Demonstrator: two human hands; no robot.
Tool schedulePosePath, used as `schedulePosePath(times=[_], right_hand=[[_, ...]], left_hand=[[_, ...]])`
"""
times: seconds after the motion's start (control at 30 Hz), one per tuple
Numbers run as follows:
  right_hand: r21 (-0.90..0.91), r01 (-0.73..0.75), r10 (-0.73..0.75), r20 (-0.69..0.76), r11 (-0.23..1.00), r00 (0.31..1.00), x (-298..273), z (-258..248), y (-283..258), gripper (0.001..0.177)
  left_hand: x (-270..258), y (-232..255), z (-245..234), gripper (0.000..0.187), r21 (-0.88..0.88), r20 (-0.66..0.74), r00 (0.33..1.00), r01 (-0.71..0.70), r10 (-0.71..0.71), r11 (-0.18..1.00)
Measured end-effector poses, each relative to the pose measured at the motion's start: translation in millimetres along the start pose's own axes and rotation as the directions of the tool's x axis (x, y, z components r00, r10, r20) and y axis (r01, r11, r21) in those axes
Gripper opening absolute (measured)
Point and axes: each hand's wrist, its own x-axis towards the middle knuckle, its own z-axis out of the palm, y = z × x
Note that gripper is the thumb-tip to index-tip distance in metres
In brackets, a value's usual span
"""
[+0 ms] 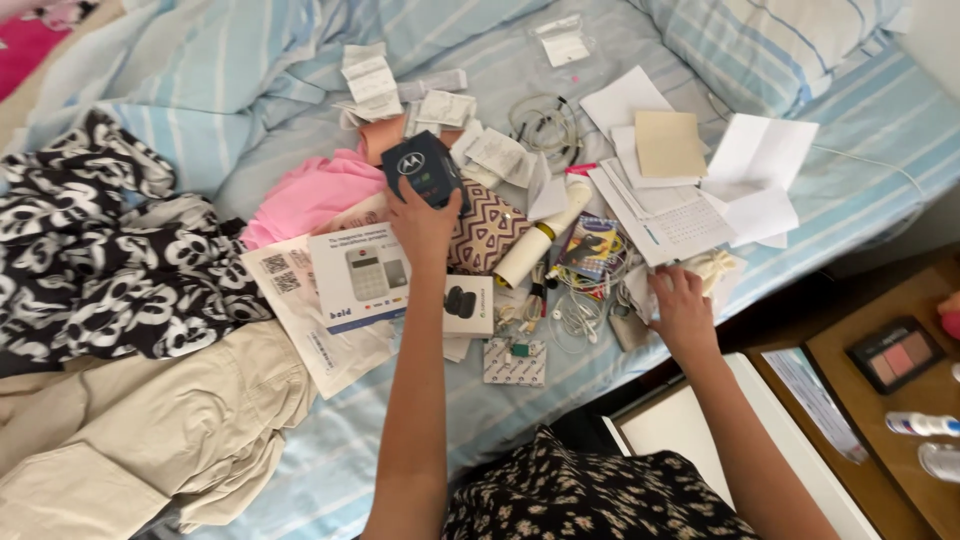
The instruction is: The person wipes the inside of a drawer with a cloth before sorting through a pile of papers and documents on a bed. They unfold and examine various items, including a booklet and receipts, before placing the sorted papers into the drawer.
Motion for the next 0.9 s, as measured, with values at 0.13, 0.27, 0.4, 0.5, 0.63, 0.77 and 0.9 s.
schedulePosePath(times=[0.13, 0.27, 0.4, 0.5, 0.63, 0.77, 0.9], right_hand=[[-0.001, -0.005, 0.005, 0.012, 1.0, 1.0, -2.0, -0.9, 0.8, 0.085], [0.013, -0.015, 0.015, 0.013, 1.0, 1.0, -3.3, -1.3, -1.3, 0.083], [0.013, -0.016, 0.016, 0.016, 1.0, 1.0, -3.7, 0.3, 0.0, 0.083], [0.03, -0.007, 0.006, 0.012, 1.0, 1.0, -4.6, 0.0, 1.2, 0.084], [0.048, 0.017, -0.016, -0.012, 0.999, 1.0, -6.0, -1.7, 1.6, 0.084], [0.076, 0.008, -0.007, -0.016, 0.997, 1.0, -3.2, 0.2, 2.3, 0.083], [0.106, -0.006, 0.007, -0.007, 0.994, 1.0, -0.9, 1.0, 4.6, 0.081]], left_hand=[[-1.7, 18.1, -16.8, 0.094, -0.007, 0.092, 0.995, 0.05, -0.049, 0.999], [-23.9, 39.9, -42.8, 0.094, -0.076, 0.063, 0.996, -0.059, 0.064, 0.995], [-50.9, 45.3, -59.5, 0.095, -0.142, 0.113, 0.987, -0.098, 0.114, 0.985], [-60.5, 46.5, -68.3, 0.088, -0.118, 0.052, 0.978, -0.194, 0.201, 0.974], [-76.6, 58.2, -84.0, 0.068, -0.067, -0.005, 0.953, -0.301, 0.301, 0.951], [-126.6, 89.7, -73.2, 0.041, -0.33, 0.085, 0.908, -0.362, 0.41, 0.872], [-177.7, 113.5, -33.7, 0.04, -0.558, 0.326, 0.743, -0.348, 0.585, 0.753]])
